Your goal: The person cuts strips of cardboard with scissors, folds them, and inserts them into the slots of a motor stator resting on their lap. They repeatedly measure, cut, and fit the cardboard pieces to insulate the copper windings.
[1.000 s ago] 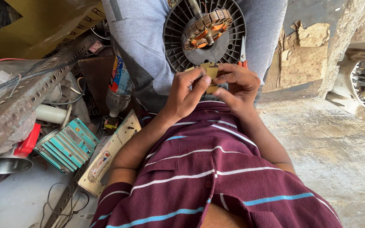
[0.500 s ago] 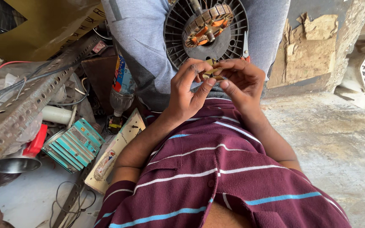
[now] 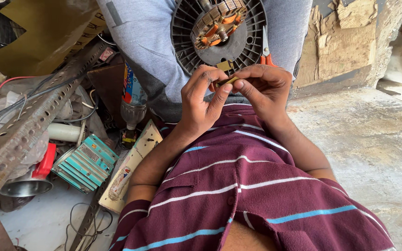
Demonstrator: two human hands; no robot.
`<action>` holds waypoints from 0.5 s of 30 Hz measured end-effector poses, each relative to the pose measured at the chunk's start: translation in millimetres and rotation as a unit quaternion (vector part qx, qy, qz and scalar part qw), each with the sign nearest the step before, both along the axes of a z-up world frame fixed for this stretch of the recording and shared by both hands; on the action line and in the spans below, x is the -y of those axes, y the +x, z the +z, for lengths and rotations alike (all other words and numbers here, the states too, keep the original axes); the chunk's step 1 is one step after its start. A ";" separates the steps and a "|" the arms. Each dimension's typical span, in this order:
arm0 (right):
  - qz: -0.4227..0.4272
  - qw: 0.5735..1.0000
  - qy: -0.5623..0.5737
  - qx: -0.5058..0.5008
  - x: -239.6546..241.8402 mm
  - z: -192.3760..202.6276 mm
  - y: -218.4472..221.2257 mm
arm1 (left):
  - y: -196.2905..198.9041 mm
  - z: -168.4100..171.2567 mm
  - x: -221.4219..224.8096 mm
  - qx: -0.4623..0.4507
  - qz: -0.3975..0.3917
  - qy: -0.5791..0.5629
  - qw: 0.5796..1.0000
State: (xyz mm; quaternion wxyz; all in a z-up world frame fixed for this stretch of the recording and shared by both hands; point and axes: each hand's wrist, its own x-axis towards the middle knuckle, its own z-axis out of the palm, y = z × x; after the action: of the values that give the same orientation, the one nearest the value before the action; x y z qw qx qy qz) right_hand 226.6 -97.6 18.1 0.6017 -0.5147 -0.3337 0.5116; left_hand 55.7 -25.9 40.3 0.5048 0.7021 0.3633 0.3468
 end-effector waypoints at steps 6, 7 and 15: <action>0.006 1.000 0.011 -0.005 -2.3 2.4 -0.7 | -0.4 -2.4 -0.7 0.006 -0.005 0.006 1.000; 0.008 1.000 0.010 -0.010 -2.5 2.8 -0.8 | -0.6 -2.7 -0.5 0.007 -0.004 0.005 1.000; 0.020 1.000 0.004 -0.006 -3.4 5.7 -1.3 | -1.7 -3.9 -0.5 0.011 -0.004 0.008 1.000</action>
State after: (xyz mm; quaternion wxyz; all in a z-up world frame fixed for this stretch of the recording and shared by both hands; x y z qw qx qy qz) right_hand 225.3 -94.2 23.8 0.5952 -0.5025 -0.3423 0.5255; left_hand 54.0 -25.4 36.4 0.5043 0.7039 0.3521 0.3553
